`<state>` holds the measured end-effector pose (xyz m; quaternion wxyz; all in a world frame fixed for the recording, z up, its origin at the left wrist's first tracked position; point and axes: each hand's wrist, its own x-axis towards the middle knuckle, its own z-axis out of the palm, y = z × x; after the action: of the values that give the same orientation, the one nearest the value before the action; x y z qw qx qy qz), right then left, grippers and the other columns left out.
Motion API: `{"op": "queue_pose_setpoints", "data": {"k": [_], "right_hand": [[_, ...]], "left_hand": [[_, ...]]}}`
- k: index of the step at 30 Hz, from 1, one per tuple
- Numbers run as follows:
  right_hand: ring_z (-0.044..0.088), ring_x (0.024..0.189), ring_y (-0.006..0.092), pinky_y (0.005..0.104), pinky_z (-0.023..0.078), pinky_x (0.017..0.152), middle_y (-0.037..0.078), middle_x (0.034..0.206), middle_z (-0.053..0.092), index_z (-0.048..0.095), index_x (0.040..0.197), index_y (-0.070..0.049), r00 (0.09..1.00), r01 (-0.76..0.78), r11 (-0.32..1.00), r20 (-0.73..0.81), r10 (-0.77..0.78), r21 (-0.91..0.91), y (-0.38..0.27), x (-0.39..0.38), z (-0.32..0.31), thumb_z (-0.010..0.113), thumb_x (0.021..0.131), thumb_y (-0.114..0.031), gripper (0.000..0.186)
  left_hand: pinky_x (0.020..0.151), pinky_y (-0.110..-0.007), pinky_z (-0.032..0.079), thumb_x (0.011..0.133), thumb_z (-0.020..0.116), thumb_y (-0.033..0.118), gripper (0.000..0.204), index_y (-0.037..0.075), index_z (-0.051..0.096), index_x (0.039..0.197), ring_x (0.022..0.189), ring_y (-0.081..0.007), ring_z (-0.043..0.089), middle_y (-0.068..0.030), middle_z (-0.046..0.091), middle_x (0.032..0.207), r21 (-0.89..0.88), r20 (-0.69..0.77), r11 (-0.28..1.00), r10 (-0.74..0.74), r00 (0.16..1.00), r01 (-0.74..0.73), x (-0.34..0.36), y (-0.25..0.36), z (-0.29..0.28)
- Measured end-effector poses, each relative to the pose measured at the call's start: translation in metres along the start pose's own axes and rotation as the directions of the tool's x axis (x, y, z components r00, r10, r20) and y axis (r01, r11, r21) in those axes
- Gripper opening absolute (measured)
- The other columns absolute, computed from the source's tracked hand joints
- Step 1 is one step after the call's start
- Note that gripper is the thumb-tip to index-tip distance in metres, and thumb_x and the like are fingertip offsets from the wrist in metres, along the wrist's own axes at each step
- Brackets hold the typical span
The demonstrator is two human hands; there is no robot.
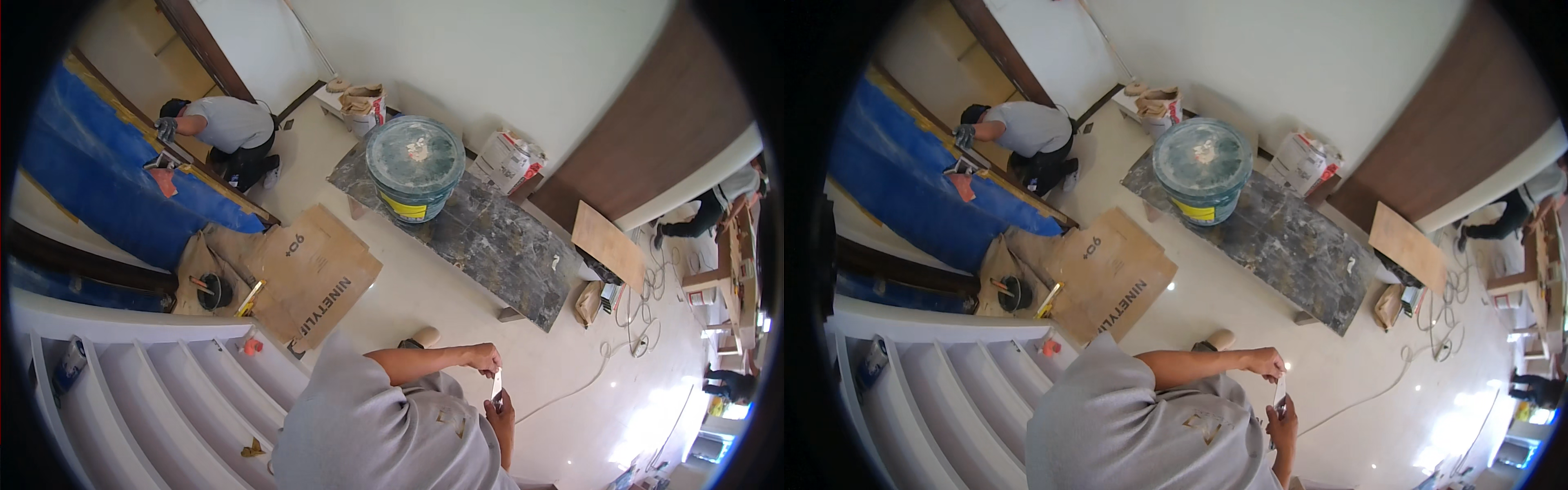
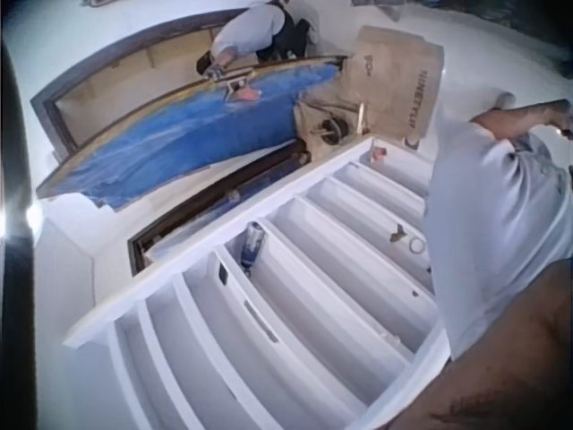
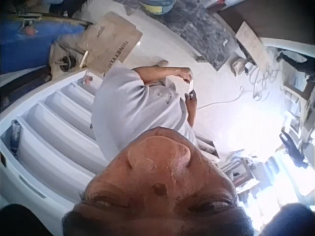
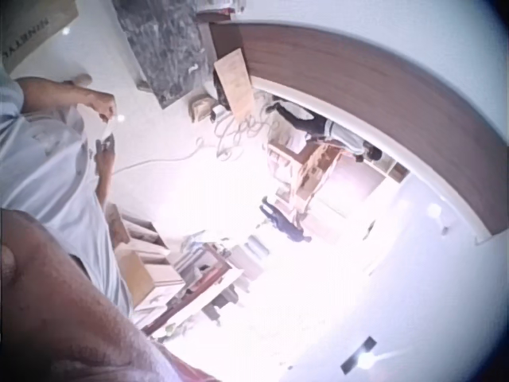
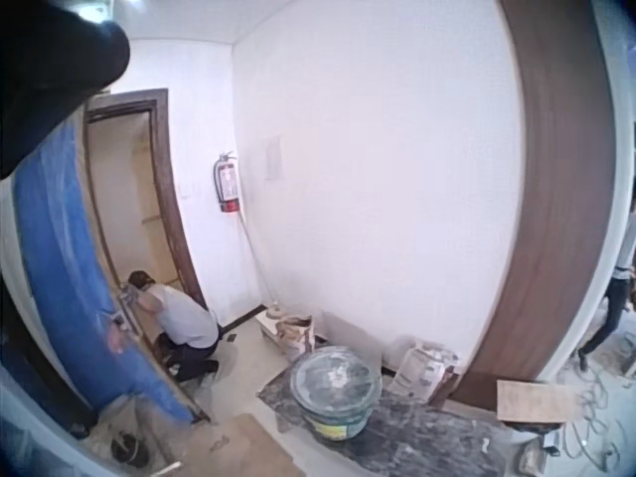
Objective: The person aligns a thin wood veneer strip on a large panel, then uses a utility knife to cut along the strip. He removes the cut piece and places it on a workbench, then repeats the process on another panel. Other workers are visible in the background.
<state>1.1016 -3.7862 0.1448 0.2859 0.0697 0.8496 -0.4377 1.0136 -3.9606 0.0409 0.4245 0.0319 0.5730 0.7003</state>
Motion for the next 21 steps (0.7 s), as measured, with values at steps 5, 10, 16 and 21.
{"op": "queue_pose_setpoints", "data": {"k": [5, 10, 16, 21], "right_hand": [[0.052, 0.044, 0.0126, 0.0288, 0.043, 0.042, 0.007, 0.062, 0.054, 0.043, 0.125, 0.001, 0.985, -0.013, 0.990, 0.169, 0.036, -0.137, -0.028, 0.039, 0.007, 0.065, 0.078, -0.017, 0.055], [0.055, 0.048, 0.0157, 0.0305, 0.045, 0.047, 0.011, 0.071, 0.060, 0.043, 0.127, -0.003, 0.967, 0.104, 0.979, 0.247, -0.058, -0.177, -0.043, 0.076, 0.034, 0.066, 0.078, -0.018, 0.057], [0.059, 0.057, 0.0181, 0.0316, 0.047, 0.054, 0.014, 0.084, 0.063, 0.044, 0.125, -0.003, 0.979, 0.009, 0.986, 0.204, 0.026, -0.169, -0.093, 0.075, 0.033, 0.066, 0.078, -0.020, 0.054], [0.056, 0.104, 0.0355, 0.0399, 0.044, 0.087, 0.021, 0.109, 0.059, 0.046, 0.123, -0.005, 0.991, -0.041, 0.975, 0.112, 0.067, -0.218, -0.068, 0.066, 0.006, 0.065, 0.079, -0.029, 0.054]], "left_hand": [[0.059, -0.023, 0.050, 0.081, 0.058, 0.008, 0.013, 0.003, 0.067, 0.089, 0.068, -0.0099, 0.062, -0.0049, 0.066, 0.080, -0.045, -0.022, 0.999, -0.001, 1.000, 0.000, -0.022, -0.006, -0.043], [0.062, -0.023, 0.050, 0.080, 0.059, 0.008, 0.019, 0.000, 0.065, 0.097, 0.070, -0.0114, 0.063, -0.0068, 0.067, 0.081, -0.222, -0.198, 0.975, -0.012, 0.980, -0.033, -0.054, -0.018, -0.084], [0.065, -0.024, 0.051, 0.084, 0.056, 0.008, 0.026, -0.006, 0.060, 0.106, 0.072, -0.0129, 0.062, -0.0095, 0.065, 0.082, -0.214, -0.168, 0.976, 0.007, 0.986, -0.043, -0.046, -0.003, -0.099], [0.062, -0.022, 0.050, 0.085, 0.057, 0.012, 0.019, -0.003, 0.064, 0.093, 0.069, -0.0114, 0.060, -0.0080, 0.065, 0.081, -0.304, -0.199, 0.952, -0.079, 0.977, 0.015, -0.019, 0.001, -0.069]]}}
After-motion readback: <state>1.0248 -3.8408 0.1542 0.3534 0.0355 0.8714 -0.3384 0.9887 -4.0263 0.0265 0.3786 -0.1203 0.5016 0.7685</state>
